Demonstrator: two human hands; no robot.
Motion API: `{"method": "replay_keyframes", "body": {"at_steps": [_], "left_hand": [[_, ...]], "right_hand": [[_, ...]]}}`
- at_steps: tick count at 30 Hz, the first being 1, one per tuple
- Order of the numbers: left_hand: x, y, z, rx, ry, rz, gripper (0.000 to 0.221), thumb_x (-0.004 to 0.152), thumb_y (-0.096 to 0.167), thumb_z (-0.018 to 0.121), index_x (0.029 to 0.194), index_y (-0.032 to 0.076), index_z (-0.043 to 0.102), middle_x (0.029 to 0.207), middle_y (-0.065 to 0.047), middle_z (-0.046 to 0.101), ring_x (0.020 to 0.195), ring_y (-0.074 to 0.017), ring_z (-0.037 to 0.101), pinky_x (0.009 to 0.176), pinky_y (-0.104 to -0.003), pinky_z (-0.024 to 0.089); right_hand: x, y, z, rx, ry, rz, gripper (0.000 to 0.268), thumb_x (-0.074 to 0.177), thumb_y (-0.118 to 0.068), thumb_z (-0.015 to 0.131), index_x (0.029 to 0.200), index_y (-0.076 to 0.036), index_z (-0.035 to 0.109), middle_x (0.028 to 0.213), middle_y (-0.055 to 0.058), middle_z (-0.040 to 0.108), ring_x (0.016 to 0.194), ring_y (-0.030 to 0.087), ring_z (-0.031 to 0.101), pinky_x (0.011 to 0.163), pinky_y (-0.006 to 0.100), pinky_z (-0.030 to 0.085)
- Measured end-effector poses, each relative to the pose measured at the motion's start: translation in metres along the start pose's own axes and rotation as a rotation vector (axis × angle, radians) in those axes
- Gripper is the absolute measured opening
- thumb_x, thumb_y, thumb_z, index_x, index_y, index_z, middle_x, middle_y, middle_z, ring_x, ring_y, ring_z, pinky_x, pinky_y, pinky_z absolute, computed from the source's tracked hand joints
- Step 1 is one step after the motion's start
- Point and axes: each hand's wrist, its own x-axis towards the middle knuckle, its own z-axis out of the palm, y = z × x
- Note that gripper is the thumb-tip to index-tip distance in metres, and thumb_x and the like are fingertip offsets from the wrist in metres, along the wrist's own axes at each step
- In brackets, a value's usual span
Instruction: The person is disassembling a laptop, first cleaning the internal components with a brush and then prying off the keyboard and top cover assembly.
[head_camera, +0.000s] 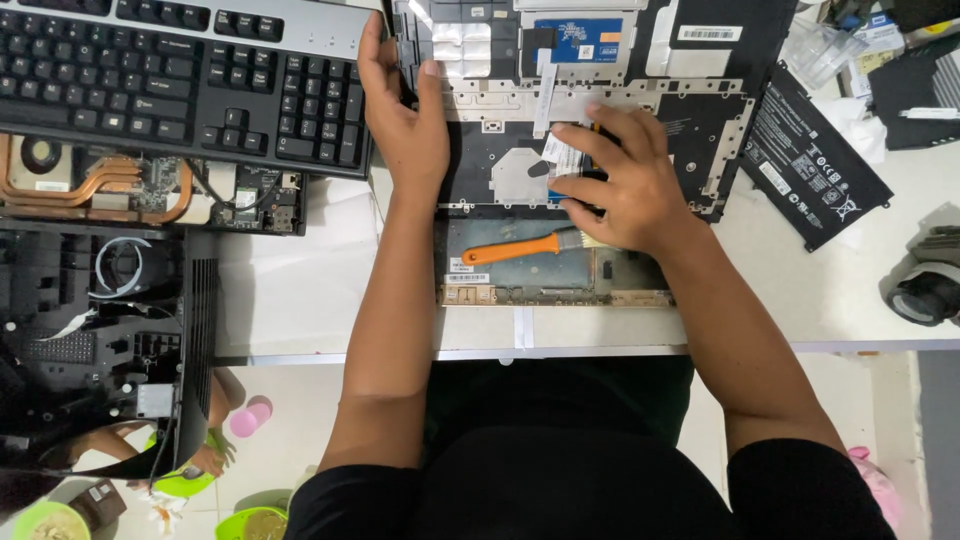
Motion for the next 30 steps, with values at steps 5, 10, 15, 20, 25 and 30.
{"method": "replay_keyframes", "body": {"at_steps": [5,10,15,20,25,30], "left_hand": [[0.002,0.004,0.0,0.021,-0.003,0.011,0.055,0.108,0.022,0.061,0.157,0.016,0.036,0.151,-0.01,0.054,0.142,-0.0223,0.052,0.126,-0.036,0.043],[0.002,0.008,0.0,0.021,-0.003,-0.008,0.056,0.106,0.022,0.061,0.156,0.017,0.037,0.13,-0.011,0.058,0.121,-0.0182,0.06,0.108,-0.03,0.051],[0.001,0.012,0.0,0.05,0.002,-0.038,0.056,0.106,0.022,0.061,0.156,0.017,0.037,0.139,-0.01,0.057,0.106,-0.0149,0.048,0.095,-0.028,0.043],[0.001,0.009,0.0,0.034,-0.005,0.002,0.055,0.106,0.02,0.06,0.156,0.013,0.037,0.143,-0.011,0.055,0.135,-0.0227,0.052,0.123,-0.036,0.043],[0.002,0.012,0.0,0.047,-0.01,-0.023,0.055,0.107,0.022,0.06,0.156,0.013,0.037,0.152,-0.011,0.051,0.139,-0.0238,0.051,0.122,-0.036,0.044],[0.003,0.015,0.002,0.046,-0.006,-0.012,0.055,0.107,0.022,0.06,0.156,0.015,0.036,0.145,-0.014,0.056,0.138,-0.0233,0.052,0.12,-0.035,0.045]], "right_hand": [[0.002,-0.005,-0.002,-0.008,0.003,-0.004,0.014,0.084,-0.014,0.091,0.092,-0.017,0.08,0.134,0.011,0.067,0.134,0.036,0.05,0.109,0.054,0.038],[0.002,-0.006,-0.003,0.066,0.026,0.014,0.017,0.081,-0.003,0.08,0.087,-0.019,0.079,0.13,0.011,0.069,0.132,0.035,0.05,0.107,0.054,0.038],[-0.002,-0.002,-0.002,0.132,0.029,0.012,0.028,0.077,0.003,0.074,0.09,-0.021,0.082,0.137,0.014,0.065,0.139,0.037,0.043,0.107,0.058,0.035],[0.001,-0.002,-0.005,0.152,0.024,0.015,0.032,0.076,0.004,0.076,0.093,-0.022,0.085,0.143,0.017,0.061,0.145,0.039,0.036,0.112,0.06,0.033],[-0.001,0.0,-0.004,0.152,0.01,0.033,0.033,0.076,0.001,0.077,0.094,-0.025,0.086,0.146,0.016,0.058,0.147,0.04,0.033,0.113,0.062,0.032],[0.005,-0.003,-0.006,0.066,0.043,0.014,0.027,0.08,-0.006,0.076,0.102,-0.019,0.083,0.146,0.019,0.057,0.144,0.041,0.038,0.113,0.06,0.035]]}}
